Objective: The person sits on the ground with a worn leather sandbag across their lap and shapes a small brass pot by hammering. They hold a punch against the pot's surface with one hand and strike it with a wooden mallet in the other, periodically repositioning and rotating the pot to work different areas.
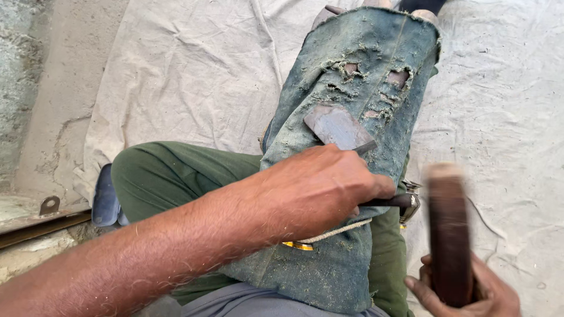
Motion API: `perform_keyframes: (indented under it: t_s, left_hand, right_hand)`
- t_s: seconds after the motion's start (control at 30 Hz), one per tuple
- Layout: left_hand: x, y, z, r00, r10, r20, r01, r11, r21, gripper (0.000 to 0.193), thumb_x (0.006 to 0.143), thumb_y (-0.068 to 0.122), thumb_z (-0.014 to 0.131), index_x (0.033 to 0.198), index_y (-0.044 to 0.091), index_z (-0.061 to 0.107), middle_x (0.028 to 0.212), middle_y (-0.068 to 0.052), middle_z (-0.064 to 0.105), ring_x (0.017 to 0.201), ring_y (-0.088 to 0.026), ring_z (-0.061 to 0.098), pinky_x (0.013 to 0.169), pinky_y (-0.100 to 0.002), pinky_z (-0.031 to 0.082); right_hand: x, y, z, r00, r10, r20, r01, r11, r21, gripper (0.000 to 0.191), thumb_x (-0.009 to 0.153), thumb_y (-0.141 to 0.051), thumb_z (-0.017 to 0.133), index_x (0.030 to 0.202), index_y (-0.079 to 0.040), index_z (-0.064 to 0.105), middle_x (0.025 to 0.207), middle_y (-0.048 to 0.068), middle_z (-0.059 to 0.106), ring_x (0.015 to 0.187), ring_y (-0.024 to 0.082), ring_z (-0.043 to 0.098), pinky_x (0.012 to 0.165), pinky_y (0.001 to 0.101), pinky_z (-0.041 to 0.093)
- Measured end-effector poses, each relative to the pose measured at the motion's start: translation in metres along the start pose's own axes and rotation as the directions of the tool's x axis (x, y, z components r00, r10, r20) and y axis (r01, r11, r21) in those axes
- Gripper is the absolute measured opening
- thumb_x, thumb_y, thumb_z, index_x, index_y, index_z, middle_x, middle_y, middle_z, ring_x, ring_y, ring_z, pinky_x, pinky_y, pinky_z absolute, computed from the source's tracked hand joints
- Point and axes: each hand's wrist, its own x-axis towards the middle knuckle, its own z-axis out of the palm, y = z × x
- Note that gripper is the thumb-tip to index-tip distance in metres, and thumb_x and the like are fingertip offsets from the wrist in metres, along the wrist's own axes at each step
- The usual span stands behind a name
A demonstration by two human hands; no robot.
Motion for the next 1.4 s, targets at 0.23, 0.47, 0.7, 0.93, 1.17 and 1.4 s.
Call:
perform_keyframes:
  t_s: [0.23,0.47,0.7,0.93,1.17,1.4]
  left_hand:
    - [0.018,-0.003,-0.002,0.987,0.1,0.126,-0.094,0.994,-0.056,0.022,0.087,0.01,0.059,0.102,0.012,0.076,0.086,-0.017,0.074,0.084,-0.038,0.073,0.07,-0.051,0.055]
    - [0.023,0.0,-0.009,0.972,0.122,0.201,-0.103,0.99,-0.102,0.024,0.086,0.009,0.059,0.101,0.015,0.077,0.084,-0.012,0.076,0.082,-0.032,0.075,0.067,-0.048,0.055]
    - [0.014,-0.004,-0.014,0.968,0.164,0.191,-0.096,0.942,-0.323,0.044,0.081,0.01,0.072,0.124,0.023,0.072,0.096,0.001,0.079,0.079,-0.015,0.075,0.069,-0.036,0.058]
    - [-0.028,-0.012,-0.009,0.898,-0.406,-0.168,0.315,0.861,-0.4,0.052,0.079,0.019,0.083,0.128,0.017,0.066,0.085,-0.004,0.073,0.072,-0.013,0.071,0.065,-0.027,0.063]
    - [-0.027,-0.009,-0.001,0.908,-0.338,-0.247,0.265,0.921,-0.287,0.043,0.082,0.016,0.081,0.123,0.012,0.067,0.079,-0.008,0.072,0.074,-0.02,0.074,0.067,-0.037,0.059]
    - [-0.021,-0.013,-0.003,0.931,-0.305,-0.202,0.266,0.943,-0.2,0.049,0.079,0.017,0.082,0.125,0.013,0.066,0.084,-0.011,0.074,0.083,-0.03,0.075,0.071,-0.043,0.058]
  right_hand:
    - [-0.036,0.073,0.053,0.967,0.154,-0.201,-0.158,0.987,-0.007,0.039,0.068,-0.004,0.084,0.101,-0.002,0.064,0.065,0.009,0.065,0.056,0.02,0.065,0.058,0.0336,0.056]
    - [-0.048,0.124,0.07,0.91,0.044,-0.412,-0.006,0.996,0.091,0.028,0.069,-0.01,0.083,0.089,-0.003,0.064,0.065,0.009,0.066,0.058,0.018,0.063,0.064,0.0361,0.054]
    - [-0.042,0.105,0.064,0.97,0.073,-0.234,-0.122,0.972,-0.202,0.033,0.068,-0.014,0.092,0.09,0.0,0.072,0.068,0.013,0.072,0.065,0.023,0.072,0.067,0.0415,0.059]
    - [0.008,0.033,0.034,0.959,0.234,-0.161,-0.135,0.874,0.466,0.046,0.074,0.003,0.079,0.116,0.01,0.061,0.084,0.024,0.072,0.072,0.029,0.074,0.066,0.0443,0.062]
    - [0.034,-0.018,-0.012,0.996,-0.027,-0.082,0.055,0.933,0.357,0.052,0.084,0.003,0.082,0.122,0.013,0.048,0.086,0.024,0.067,0.075,0.031,0.081,0.062,0.0468,0.067]
    - [0.048,-0.058,-0.028,0.975,-0.193,-0.106,0.178,0.974,-0.136,0.063,0.073,0.002,0.082,0.132,0.006,0.06,0.095,0.016,0.07,0.088,0.02,0.073,0.077,0.0333,0.063]
